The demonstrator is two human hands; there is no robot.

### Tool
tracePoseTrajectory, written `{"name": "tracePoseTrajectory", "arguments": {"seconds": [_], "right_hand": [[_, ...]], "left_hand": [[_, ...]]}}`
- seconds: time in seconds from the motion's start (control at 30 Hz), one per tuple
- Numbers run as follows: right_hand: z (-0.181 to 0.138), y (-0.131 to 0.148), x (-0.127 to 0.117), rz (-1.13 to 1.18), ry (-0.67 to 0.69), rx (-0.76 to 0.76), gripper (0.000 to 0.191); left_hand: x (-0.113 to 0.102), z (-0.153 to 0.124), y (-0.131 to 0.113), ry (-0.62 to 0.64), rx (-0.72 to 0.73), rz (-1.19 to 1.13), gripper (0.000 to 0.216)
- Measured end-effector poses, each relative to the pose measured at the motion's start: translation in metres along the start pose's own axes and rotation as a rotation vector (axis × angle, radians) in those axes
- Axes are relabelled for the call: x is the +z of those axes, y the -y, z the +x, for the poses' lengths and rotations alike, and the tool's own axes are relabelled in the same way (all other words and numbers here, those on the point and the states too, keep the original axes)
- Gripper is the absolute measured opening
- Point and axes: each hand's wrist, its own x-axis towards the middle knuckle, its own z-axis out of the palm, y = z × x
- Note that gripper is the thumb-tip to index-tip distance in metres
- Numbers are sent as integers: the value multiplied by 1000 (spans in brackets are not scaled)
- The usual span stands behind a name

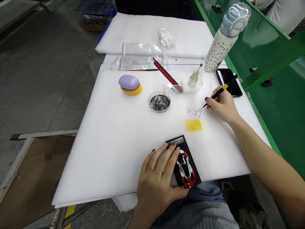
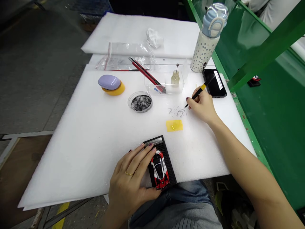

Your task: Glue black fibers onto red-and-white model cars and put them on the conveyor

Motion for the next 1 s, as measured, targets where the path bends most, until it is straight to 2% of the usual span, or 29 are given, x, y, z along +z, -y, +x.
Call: {"name": "tracePoseTrajectory", "arguments": {"seconds": [0.27, 0.4, 0.47, 0.53, 0.63, 0.73, 0.8, 1.0], "right_hand": [[3, -4, 4, -6, -5, -17, 34], [-5, -1, -6, 202, 62, -21, 36], [-19, 1, -14, 345, 119, -47, 39], [-39, 2, -21, 444, 157, -96, 41], [-73, 2, -21, 500, 153, -166, 33], [-103, 5, -14, 531, 149, -205, 25], [-116, 11, -7, 548, 163, -213, 23], [-130, 24, 3, 566, 177, -227, 22]], "left_hand": [[0, 0, 0, 4, 3, -4, 67], [0, 1, 0, 2, -1, -6, 63], [-1, 0, 0, 7, 0, -8, 68], [-3, -1, 1, 26, -2, -43, 84], [-11, 4, 0, 14, -85, -192, 105], [-17, 18, -7, -70, -174, -323, 88], [-19, 30, -13, -74, -155, -365, 79], [-13, 44, -21, -62, -136, -412, 83]]}}
